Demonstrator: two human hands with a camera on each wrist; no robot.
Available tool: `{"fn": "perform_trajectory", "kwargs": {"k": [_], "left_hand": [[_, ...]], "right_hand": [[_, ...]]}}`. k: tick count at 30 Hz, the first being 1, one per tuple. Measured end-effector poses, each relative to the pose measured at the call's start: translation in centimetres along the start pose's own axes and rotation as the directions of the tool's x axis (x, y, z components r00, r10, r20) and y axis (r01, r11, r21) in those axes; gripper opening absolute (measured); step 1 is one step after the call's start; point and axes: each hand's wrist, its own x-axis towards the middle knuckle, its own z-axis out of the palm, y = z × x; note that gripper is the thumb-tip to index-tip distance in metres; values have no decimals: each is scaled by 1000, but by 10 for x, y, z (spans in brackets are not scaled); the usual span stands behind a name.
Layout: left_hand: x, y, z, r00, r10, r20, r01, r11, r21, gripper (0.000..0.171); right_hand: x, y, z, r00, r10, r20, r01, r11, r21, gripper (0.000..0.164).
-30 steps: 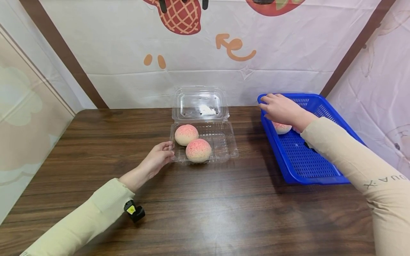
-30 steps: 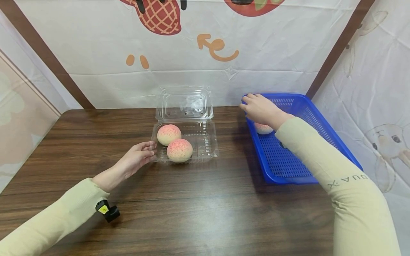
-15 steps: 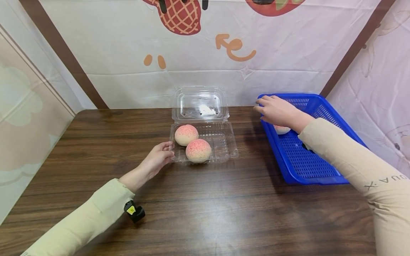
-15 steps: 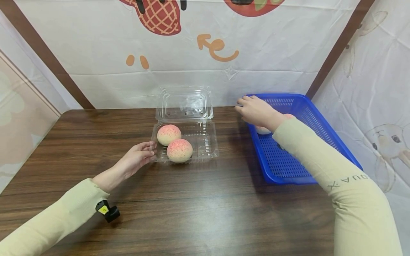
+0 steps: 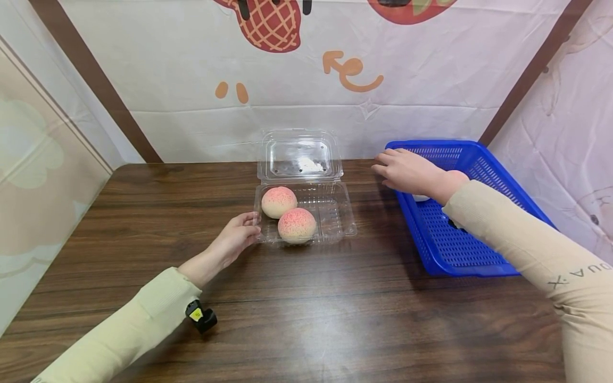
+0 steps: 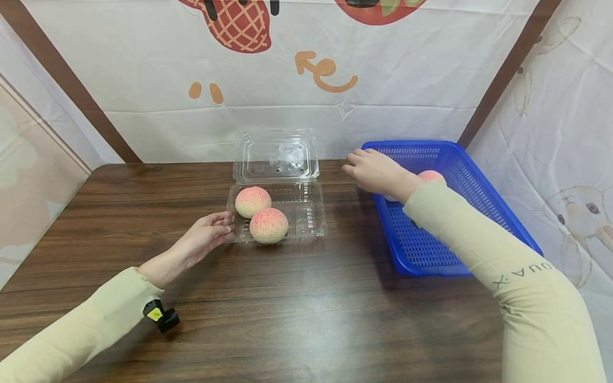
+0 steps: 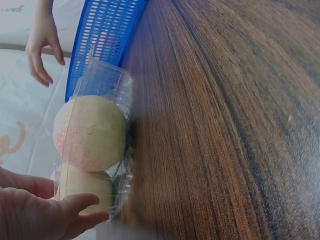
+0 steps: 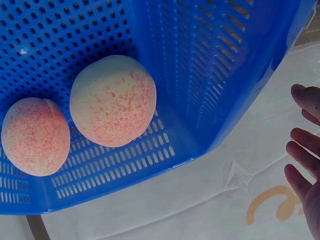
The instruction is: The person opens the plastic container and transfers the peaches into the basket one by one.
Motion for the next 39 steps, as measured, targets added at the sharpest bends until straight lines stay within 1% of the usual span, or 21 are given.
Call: {"fn": "perform_trajectory", "kwargs": {"k": [5, 10, 22, 31, 39], "left_hand": [[0, -1, 0, 1000, 6, 0, -6, 1000, 0, 55], [0, -1, 0, 1000, 15, -6, -15, 1000, -5, 54], [0, -2, -1, 1000, 5, -4, -5, 1000, 0, 55], [2, -2, 0, 1000, 15, -19, -15, 1000, -13, 54], [1, -2, 0, 1000, 17, -6, -17, 1000, 4, 54]], "right_hand": [[3, -3, -3, 1000, -17, -10, 17, 1000, -4, 31], [5, -6, -4, 1000, -17, 1, 17, 1000, 6, 31], [10, -15, -7, 999, -28, 19, 27, 1000, 13, 34], [15, -19, -4, 995, -76, -57, 77, 997, 13, 30], [20, -23, -3, 988, -118, -97, 119, 993, 6, 24]]}}
